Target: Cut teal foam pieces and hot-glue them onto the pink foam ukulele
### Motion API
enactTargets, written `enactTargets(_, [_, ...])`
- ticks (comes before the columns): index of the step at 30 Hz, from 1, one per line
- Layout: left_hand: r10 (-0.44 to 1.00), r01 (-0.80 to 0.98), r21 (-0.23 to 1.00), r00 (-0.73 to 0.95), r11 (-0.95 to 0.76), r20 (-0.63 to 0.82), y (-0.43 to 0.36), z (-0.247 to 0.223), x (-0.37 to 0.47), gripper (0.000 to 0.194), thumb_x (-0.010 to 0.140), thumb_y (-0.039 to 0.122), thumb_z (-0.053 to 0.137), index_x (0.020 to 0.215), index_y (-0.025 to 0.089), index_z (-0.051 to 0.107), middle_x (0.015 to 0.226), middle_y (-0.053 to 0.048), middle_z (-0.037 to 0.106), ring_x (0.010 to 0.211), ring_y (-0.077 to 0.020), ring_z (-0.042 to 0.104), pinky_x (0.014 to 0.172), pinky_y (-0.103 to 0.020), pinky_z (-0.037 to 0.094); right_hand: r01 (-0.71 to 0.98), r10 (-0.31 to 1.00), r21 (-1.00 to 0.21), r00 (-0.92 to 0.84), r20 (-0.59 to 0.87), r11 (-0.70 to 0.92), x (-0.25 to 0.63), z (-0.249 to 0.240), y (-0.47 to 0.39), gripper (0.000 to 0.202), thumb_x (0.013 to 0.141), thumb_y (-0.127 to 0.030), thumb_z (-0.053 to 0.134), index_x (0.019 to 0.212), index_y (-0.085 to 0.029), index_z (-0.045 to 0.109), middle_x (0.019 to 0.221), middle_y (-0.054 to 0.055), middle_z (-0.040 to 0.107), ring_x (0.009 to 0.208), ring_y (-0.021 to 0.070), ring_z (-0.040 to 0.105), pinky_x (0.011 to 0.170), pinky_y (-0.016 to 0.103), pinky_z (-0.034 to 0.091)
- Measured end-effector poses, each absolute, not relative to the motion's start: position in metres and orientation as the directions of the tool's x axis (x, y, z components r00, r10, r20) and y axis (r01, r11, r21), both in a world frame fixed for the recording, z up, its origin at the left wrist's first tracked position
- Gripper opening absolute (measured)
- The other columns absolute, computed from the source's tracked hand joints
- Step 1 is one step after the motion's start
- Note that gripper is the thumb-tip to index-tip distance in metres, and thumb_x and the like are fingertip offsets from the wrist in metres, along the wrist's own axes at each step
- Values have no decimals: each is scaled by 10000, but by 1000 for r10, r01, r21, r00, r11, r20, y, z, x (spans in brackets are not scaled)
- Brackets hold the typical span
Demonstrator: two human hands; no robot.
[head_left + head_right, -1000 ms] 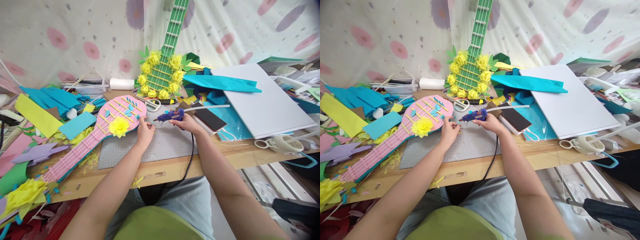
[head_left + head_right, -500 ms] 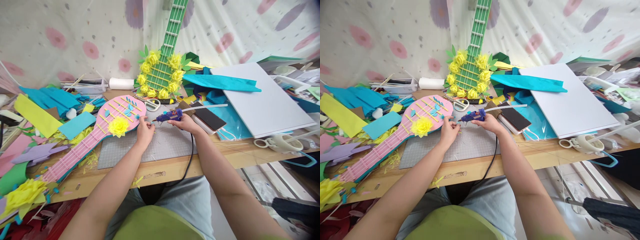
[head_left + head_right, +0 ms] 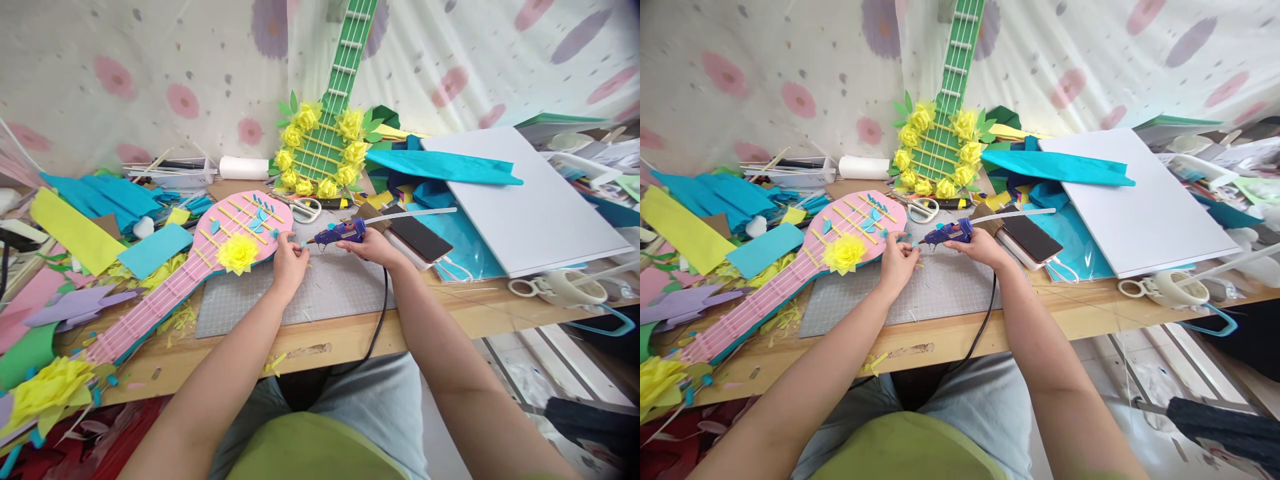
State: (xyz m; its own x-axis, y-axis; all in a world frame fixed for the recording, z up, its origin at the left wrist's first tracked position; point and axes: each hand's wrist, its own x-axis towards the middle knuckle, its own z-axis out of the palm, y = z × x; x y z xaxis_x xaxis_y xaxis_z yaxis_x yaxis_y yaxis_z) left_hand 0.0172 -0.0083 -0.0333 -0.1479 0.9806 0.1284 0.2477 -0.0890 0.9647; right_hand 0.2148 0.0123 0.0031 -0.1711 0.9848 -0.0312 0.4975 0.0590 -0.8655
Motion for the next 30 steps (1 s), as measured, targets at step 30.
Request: enactTargets(30, [952, -56, 979, -249, -196, 176, -22, -16, 22, 132, 667, 276, 640, 748, 176, 612, 754, -15, 573, 661, -103, 527, 453, -172, 443, 819, 935, -573, 211, 284, -11, 215, -8, 22, 596, 607, -555, 693, 1010, -148, 528, 1046, 154, 600, 995, 282, 550, 834, 379, 425])
